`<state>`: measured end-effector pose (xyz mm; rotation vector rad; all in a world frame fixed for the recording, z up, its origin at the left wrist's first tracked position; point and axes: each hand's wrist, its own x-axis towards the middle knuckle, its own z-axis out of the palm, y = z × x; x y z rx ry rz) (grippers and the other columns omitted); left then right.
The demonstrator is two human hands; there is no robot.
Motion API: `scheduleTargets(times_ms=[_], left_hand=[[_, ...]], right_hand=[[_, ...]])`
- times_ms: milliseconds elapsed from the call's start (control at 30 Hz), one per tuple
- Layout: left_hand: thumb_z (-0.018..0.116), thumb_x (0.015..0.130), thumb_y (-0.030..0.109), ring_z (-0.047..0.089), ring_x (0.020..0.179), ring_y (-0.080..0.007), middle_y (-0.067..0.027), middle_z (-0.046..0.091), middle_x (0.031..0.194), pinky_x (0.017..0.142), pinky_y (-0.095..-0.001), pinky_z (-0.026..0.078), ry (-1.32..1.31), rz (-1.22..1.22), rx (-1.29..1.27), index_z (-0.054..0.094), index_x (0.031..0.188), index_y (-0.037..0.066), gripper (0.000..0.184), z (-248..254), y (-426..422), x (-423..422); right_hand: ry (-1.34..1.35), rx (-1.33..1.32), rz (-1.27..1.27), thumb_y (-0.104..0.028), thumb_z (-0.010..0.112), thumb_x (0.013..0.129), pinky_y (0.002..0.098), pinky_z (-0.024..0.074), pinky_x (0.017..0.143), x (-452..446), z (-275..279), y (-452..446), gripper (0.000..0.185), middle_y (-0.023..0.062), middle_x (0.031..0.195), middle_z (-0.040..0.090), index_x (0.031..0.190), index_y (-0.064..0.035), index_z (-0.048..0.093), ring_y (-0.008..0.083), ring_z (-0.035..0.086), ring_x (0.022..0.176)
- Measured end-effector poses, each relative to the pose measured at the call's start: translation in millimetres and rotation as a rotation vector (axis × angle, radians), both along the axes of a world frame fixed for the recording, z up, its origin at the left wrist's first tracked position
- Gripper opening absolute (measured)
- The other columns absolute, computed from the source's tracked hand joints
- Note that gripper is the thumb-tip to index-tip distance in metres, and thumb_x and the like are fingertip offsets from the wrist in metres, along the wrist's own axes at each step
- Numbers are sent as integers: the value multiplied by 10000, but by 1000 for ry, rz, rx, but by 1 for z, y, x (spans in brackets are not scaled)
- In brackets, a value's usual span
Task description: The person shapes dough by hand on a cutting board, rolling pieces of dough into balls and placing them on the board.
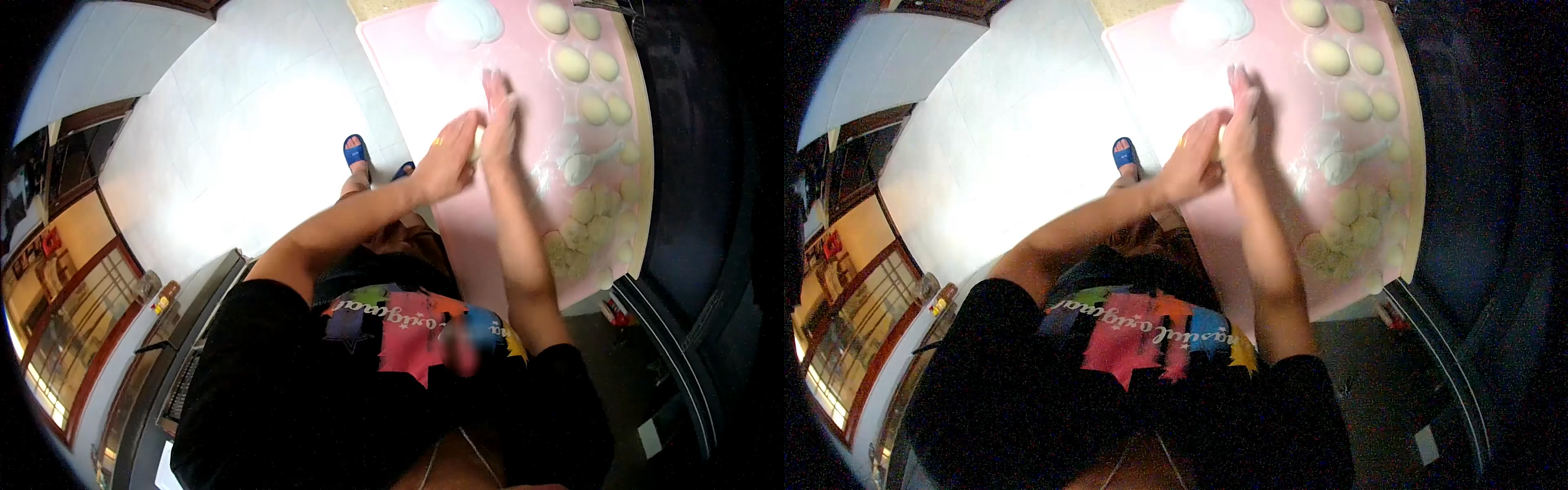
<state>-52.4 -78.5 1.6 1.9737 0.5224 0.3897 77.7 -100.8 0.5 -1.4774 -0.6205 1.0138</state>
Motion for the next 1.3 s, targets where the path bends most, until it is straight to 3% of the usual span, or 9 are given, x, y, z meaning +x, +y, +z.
scheduleTargets(times_ms=[200, 333, 400, 433, 500, 567, 700, 1100, 1300], left_hand=[[755, 759, 76, 254, 1469, -461, -304, 245, 1581, 1238, -480, 212, -98, 1, 35, 105, 1563, -51, 1042, -26, 4, -22], [789, 784, 328, 281, 1454, -470, -303, 330, 1531, 1219, -520, 221, 160, 40, 204, 244, 1516, -48, 986, -15, 44, 18], [781, 789, 382, 280, 1454, -470, -299, 355, 1512, 1208, -535, 229, 143, 24, 224, 292, 1481, -38, 946, -16, 33, 15], [773, 793, 437, 278, 1455, -469, -295, 380, 1492, 1197, -550, 237, 125, 19, 246, 341, 1447, -27, 911, -15, 29, 14], [741, 853, 345, 244, 1474, -473, -295, 290, 1551, 1209, -559, 230, 208, -181, 108, 249, 1492, -23, 887, 17, 14, -14], [737, 859, 240, 198, 1501, -450, -295, 208, 1595, 1233, -553, 196, 168, -209, 150, 121, 1534, -63, 963, -1, -26, -49], [746, 844, 176, 145, 1523, -422, -297, 164, 1614, 1244, -549, 169, 132, -190, 122, 37, 1539, -107, 1032, -13, -14, -42], [757, 759, 125, 210, 1492, -453, -332, 176, 1588, 1221, -533, 223, 184, -153, 108, 25, 1542, -110, 1096, -8, -35, -51], [649, 798, -9, 469, 1228, -424, -308, 476, 1357, 1091, -534, 358, -38, 238, 275, 145, 1539, -60, 898, -25, 40, -31]], right_hand=[[-1322, -409, 169, -382, 239, 1066, 543, 48, 1243, -10, -43, -34, 590, 172, 1619, 309, 1521, -36, 384, 330, 188, 1537], [-1197, -292, 188, -379, 262, 1069, 518, 91, 1244, 32, -32, 16, 567, 151, 1611, 334, 1526, -72, 395, 322, 227, 1522], [-844, -185, 235, -380, 282, 1072, 486, 169, 1232, 44, -30, 26, 552, 146, 1597, 360, 1519, -83, 412, 312, 275, 1501], [-39, -195, -19, -400, 272, 1078, 461, 211, 1225, 25, 11, 25, 558, 161, 1589, 367, 1505, -78, 430, 308, 295, 1494], [149, -135, -167, -390, 265, 1077, 492, 215, 1223, -5, 27, -2, 566, 185, 1589, 357, 1494, -45, 431, 304, 289, 1502], [-1197, -286, 107, -375, 230, 1074, 510, 152, 1239, -18, -35, -54, 590, 178, 1606, 332, 1526, -26, 376, 292, 261, 1517], [-1159, -466, 78, -340, 233, 1065, 506, 19, 1252, -13, -36, -43, 586, 142, 1626, 310, 1552, -27, 323, 281, 166, 1549], [-1161, -124, 108, -264, 292, 1073, 518, 264, 1206, -34, -24, -64, 482, 238, 1501, 465, 1390, 24, 513, 355, 401, 1437], [-316, -189, -289, -249, 442, 1083, 333, 585, 739, -9, -17, -59, 355, 85, 1003, 716, 1125, -16, 707, 189, 681, 757]])
